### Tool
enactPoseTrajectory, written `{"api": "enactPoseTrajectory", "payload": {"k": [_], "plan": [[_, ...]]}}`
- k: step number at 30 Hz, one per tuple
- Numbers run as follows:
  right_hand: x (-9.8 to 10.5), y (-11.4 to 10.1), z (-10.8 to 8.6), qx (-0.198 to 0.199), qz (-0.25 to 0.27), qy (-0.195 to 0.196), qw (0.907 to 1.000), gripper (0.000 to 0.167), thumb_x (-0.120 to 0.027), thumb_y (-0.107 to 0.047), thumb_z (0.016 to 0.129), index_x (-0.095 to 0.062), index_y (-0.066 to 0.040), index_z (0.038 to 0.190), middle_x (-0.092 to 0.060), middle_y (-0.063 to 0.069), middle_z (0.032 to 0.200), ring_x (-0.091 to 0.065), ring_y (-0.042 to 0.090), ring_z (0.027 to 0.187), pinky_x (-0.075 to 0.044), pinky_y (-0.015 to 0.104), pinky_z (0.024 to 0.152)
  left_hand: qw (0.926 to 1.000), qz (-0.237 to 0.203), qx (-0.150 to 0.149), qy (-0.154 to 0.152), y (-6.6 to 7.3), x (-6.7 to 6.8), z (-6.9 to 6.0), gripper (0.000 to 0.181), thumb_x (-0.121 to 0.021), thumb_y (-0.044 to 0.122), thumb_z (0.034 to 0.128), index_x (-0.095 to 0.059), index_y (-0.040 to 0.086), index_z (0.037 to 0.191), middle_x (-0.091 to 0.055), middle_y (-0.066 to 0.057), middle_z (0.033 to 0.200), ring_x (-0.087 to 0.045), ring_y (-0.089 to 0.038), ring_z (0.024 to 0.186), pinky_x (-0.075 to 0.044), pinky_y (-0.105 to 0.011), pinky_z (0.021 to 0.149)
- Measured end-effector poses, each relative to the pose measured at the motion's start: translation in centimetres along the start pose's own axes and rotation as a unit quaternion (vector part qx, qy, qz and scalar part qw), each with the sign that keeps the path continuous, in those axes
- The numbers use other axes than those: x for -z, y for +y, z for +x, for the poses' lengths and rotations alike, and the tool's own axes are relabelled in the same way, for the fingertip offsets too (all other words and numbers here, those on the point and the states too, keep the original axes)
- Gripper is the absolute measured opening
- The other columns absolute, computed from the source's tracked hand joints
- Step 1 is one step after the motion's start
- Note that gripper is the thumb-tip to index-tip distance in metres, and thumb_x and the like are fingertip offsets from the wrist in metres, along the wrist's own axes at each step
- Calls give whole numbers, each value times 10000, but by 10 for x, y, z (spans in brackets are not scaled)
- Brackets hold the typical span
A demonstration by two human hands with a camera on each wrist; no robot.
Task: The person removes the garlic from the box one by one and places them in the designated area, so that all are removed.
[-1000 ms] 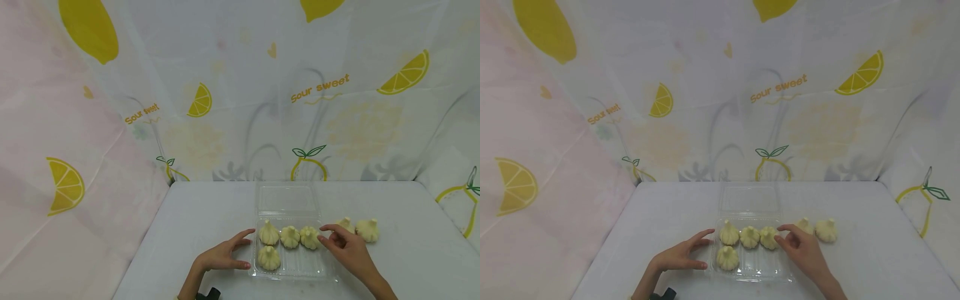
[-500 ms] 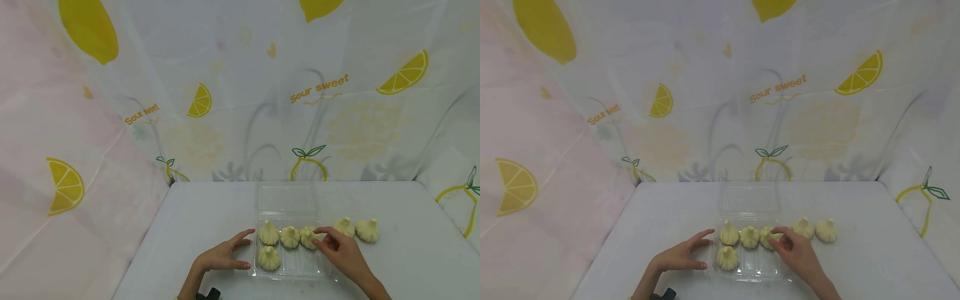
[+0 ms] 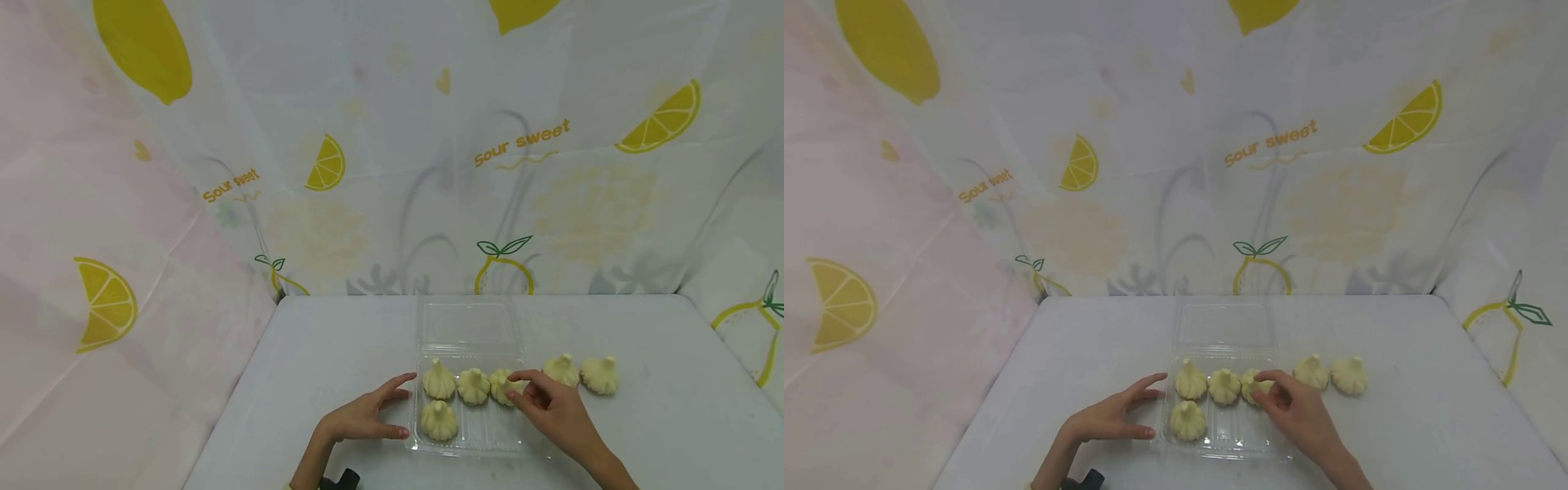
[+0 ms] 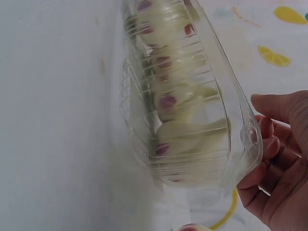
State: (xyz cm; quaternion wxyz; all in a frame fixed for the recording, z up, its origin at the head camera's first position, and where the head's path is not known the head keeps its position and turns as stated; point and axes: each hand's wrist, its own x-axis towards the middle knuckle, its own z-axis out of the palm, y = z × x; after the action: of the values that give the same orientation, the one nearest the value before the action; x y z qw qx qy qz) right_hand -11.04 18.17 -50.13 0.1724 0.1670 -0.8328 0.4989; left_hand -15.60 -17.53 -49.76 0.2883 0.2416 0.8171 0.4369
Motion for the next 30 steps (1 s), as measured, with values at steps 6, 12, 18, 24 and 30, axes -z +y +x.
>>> {"api": "enactPoseTrajectory", "payload": {"k": [6, 12, 18, 24, 30], "plan": [[-6, -4, 1, -81, 176, -196, 9996, 202, -789, -82, 837, -698, -111, 1015, -549, -124, 660, -450, 8, 486, -396, 202, 414, 10000, 9, -55, -14, 0, 0, -1, 897, -797, 295, 851, -233, 391, 1543, -458, -98, 1472, -386, -273, 1387, -299, -567, 1084], [-13, -7, 2, -51, 219, -351, 9991, 196, -792, -90, 836, -698, -118, 1006, -543, -131, 661, -446, -3, 496, -403, 211, 419, 9999, 22, -94, -40, 0, 0, -1, 897, -791, 301, 857, -225, 385, 1547, -456, -89, 1473, -387, -261, 1386, -302, -553, 1087], [-21, -10, 2, 77, 469, -484, 9977, 203, -785, -79, 840, -696, -102, 1021, -553, -131, 669, -464, -10, 511, -414, 205, 428, 10000, 1, -64, -40, -1, 0, 0, 899, -794, 298, 854, -226, 395, 1544, -457, -89, 1473, -386, -266, 1387, -296, -556, 1091], [-29, -13, 0, 199, 620, -652, 9957, 198, -777, -110, 853, -695, -108, 1034, -492, -137, 663, -401, -31, 531, -397, 201, 437, 10000, 38, -16, -16, -1, 0, -1, 901, -798, 305, 849, -230, 398, 1542, -466, -89, 1465, -386, -278, 1385, -299, -565, 1084], [-37, -14, -1, 234, 493, -715, 9959, 185, -779, -149, 857, -697, -125, 1020, -480, -163, 663, -402, -44, 528, -399, 198, 434, 9999, -58, -76, -50, -2, 0, 0, 888, -787, 292, 861, -228, 388, 1545, -463, -89, 1465, -373, -277, 1393, -291, -555, 1092]]}}
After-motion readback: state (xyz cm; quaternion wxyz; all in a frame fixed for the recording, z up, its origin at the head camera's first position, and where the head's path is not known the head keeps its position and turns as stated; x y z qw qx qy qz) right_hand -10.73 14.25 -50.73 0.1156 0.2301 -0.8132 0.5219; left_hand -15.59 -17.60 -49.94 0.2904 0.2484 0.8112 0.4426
